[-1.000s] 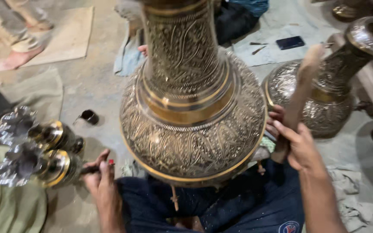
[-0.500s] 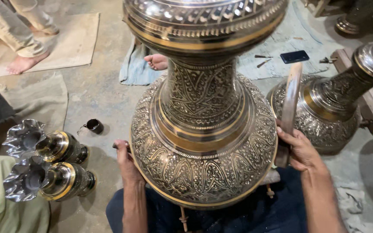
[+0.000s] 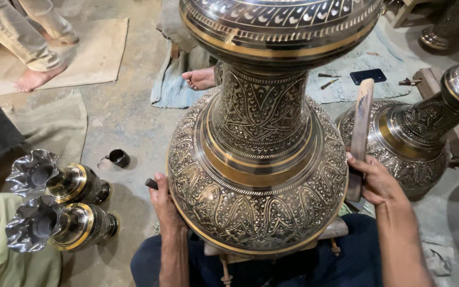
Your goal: The person uses a chisel and a wooden mallet to engrave intricate patterns onto the surface of a large brass vase. They repeatedly strike the chisel to create detailed designs on the vase's body.
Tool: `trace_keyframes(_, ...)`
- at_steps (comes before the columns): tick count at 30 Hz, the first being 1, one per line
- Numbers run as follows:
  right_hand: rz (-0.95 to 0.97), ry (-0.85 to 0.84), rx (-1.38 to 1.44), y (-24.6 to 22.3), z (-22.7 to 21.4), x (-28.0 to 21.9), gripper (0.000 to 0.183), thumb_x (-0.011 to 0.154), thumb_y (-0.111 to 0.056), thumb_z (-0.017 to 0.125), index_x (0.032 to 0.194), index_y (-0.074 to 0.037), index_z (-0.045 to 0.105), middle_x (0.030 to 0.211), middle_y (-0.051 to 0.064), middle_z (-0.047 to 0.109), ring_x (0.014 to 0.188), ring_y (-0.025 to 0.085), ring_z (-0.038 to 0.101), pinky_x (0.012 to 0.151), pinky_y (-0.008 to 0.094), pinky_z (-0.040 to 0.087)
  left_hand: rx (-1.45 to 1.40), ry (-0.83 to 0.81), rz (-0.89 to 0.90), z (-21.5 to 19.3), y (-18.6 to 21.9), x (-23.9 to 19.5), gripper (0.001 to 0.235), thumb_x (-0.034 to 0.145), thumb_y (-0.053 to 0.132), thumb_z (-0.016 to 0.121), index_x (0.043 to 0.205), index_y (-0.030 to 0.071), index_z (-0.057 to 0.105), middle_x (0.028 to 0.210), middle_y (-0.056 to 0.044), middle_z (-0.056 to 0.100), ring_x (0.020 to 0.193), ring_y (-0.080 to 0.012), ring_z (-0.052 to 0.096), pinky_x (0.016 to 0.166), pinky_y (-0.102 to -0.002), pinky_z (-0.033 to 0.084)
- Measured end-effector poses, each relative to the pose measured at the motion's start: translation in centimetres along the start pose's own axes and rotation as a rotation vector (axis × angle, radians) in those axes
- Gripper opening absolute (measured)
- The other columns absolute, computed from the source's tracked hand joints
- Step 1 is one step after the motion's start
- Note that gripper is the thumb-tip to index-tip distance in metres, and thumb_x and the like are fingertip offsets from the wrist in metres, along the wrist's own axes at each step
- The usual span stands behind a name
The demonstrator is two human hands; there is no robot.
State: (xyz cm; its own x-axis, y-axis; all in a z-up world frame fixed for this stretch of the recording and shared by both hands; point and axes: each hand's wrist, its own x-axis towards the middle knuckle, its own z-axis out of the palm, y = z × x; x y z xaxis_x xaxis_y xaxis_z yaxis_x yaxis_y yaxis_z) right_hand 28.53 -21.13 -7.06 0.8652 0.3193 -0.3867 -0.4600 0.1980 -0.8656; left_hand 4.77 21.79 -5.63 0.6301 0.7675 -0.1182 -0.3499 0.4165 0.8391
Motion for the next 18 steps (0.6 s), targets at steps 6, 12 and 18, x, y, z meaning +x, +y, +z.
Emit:
trace_keyframes(6, -0.008, -0.032, -0.045, -1.1, 0.8, 0.1, 0.033, 0.095, -0.025, 0.068, 0.119, -0.003, 0.065, 0.107, 0.005, 0.074, 0.093, 0.015, 0.071, 0.083, 0.033, 0.057, 0.003, 0.094, -0.037, -0.8, -2.2, 0.2, 0.04, 0.101, 0.05, 0.051, 0.111, 0.011, 0.048, 0.098, -0.005, 0.062, 0.085, -0.0155, 0.066, 0.072, -0.033, 0.059)
trace_keyframes(12, -0.031, -0.018, 0.001, -0.3, 2.0, -2.2, 0.036, 0.104, -0.029, 0.065, 0.127, -0.001, 0.061, 0.108, 0.006, 0.073, 0.093, 0.017, 0.069, 0.08, 0.033, 0.057, -0.076, 0.142, -0.047, -4.2, -5.2, 1.3, 0.039, 0.113, 0.046, 0.045, 0.117, 0.008, 0.042, 0.106, -0.008, 0.059, 0.096, -0.0167, 0.063, 0.081, -0.033, 0.061)
trace_keyframes(18, -0.148, 0.15, -0.101, 0.8, 1.0, -8.3, 0.054, 0.094, -0.026, 0.056, 0.145, -0.009, 0.047, 0.103, 0.005, 0.076, 0.088, 0.013, 0.073, 0.075, 0.031, 0.06, 0.234, 0.344, 0.209, -7.8, -2.9, -0.7, 0.016, 0.112, 0.014, 0.047, 0.126, 0.013, 0.038, 0.099, -0.006, 0.054, 0.083, -0.0152, 0.059, 0.067, -0.039, 0.058)
